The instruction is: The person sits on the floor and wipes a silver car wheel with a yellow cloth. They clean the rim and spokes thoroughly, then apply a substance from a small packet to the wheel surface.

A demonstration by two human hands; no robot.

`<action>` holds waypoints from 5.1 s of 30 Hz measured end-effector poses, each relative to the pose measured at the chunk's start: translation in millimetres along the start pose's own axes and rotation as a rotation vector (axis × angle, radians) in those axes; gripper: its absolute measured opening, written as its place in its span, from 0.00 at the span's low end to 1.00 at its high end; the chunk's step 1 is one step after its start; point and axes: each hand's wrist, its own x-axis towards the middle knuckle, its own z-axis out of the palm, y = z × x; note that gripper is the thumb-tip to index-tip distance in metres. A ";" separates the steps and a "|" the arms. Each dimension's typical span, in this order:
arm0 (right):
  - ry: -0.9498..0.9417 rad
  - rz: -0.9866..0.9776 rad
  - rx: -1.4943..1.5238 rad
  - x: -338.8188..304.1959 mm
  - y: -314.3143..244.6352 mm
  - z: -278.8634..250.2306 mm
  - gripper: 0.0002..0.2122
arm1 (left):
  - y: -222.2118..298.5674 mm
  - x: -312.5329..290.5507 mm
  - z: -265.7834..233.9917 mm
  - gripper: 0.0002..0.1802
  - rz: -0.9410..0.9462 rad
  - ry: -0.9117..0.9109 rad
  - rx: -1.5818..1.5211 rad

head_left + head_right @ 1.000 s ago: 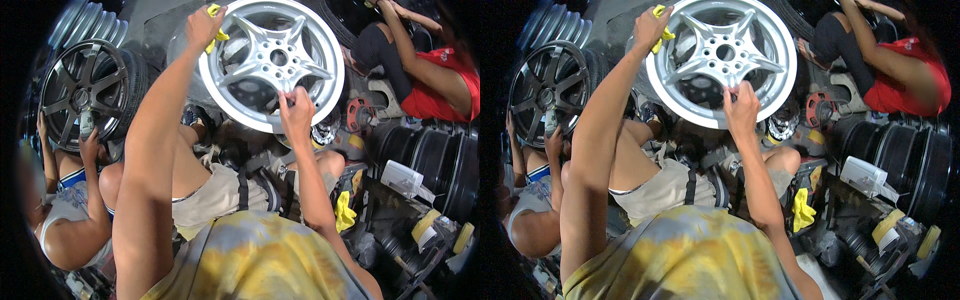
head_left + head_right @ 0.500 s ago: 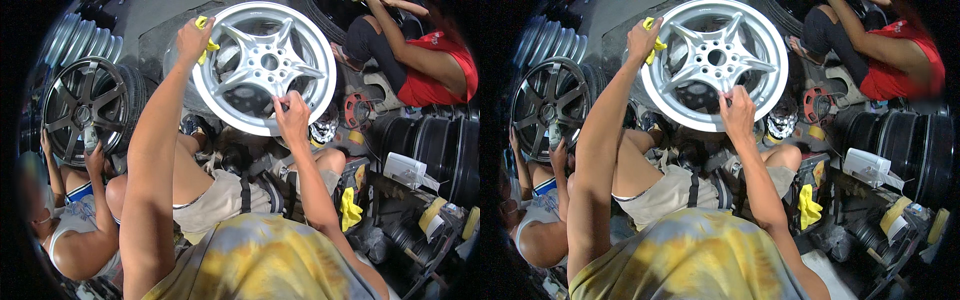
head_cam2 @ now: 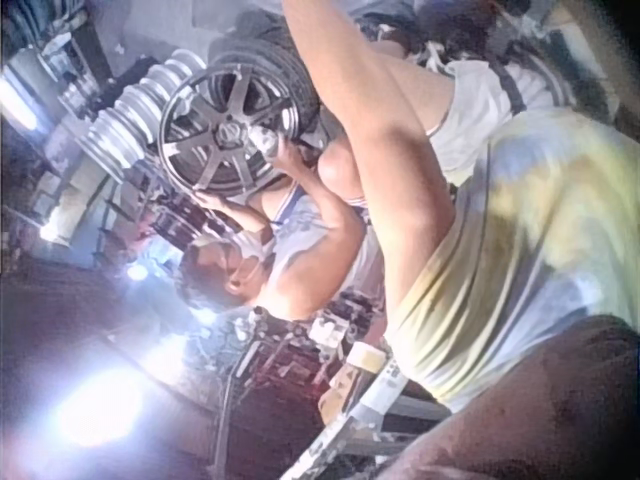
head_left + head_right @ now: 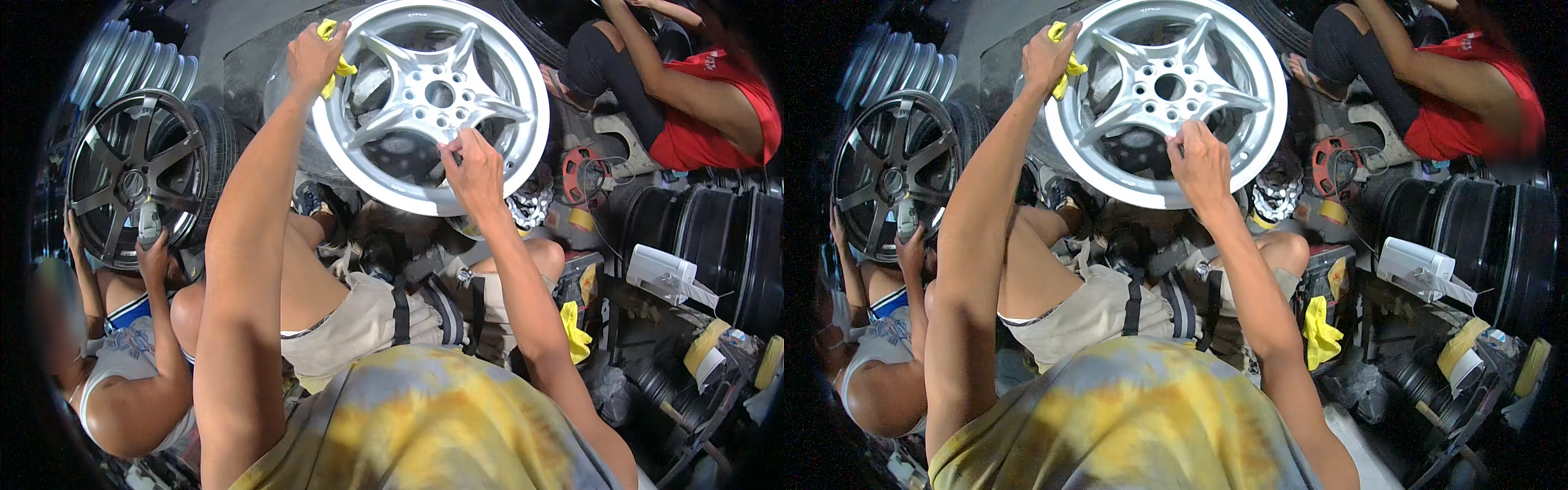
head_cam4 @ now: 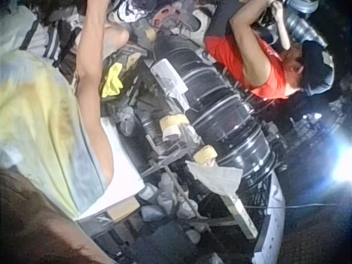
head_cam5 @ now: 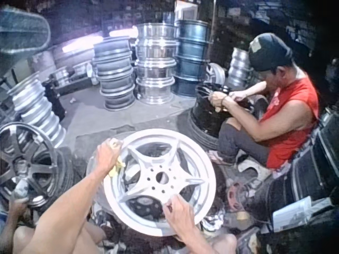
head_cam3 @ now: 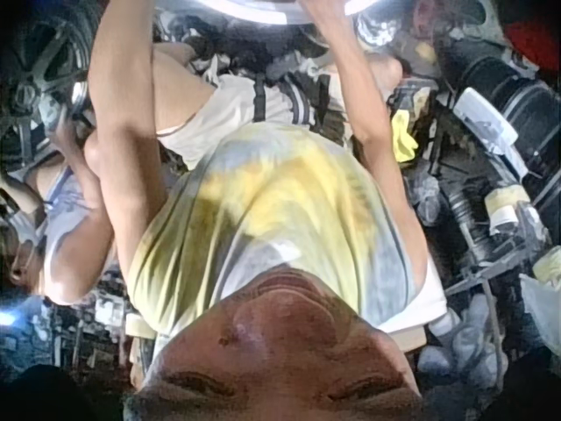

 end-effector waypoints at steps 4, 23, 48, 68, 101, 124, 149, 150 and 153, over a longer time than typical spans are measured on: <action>-0.044 0.107 -0.003 -11.9 1.4 -11.2 0.08 | -3.6 -0.6 4.7 0.39 0.025 0.061 0.047; 0.168 0.203 0.124 -17.6 -4.9 4.7 0.10 | 6.3 -4.1 -0.6 0.36 0.013 0.024 0.012; 0.138 0.406 0.303 -43.2 28.7 -43.4 0.09 | 91.6 -87.2 -1.6 0.20 0.791 -0.888 0.137; 0.030 0.017 0.036 -42.7 -15.9 -17.7 0.07 | 91.1 -97.2 16.1 0.20 0.964 -0.730 0.166; 0.039 -0.210 -0.180 -23.0 -3.2 6.9 0.04 | 47.4 -16.4 -106.9 0.17 0.275 -0.387 0.070; -0.157 -0.352 -0.160 4.9 -3.4 -1.2 0.06 | 40.0 -15.6 -100.9 0.19 0.335 -0.401 0.066; -0.009 -0.263 -0.089 -2.0 -1.2 7.7 0.06 | 37.4 -11.8 -94.8 0.21 0.368 -0.419 0.074; -0.010 -0.261 -0.099 -4.8 -0.2 6.0 0.06 | 36.8 -11.2 -91.0 0.21 0.393 -0.428 0.083; -0.031 -0.225 -0.138 -10.8 2.5 -0.1 0.05 | 41.8 -14.2 -91.3 0.22 0.360 -0.437 0.078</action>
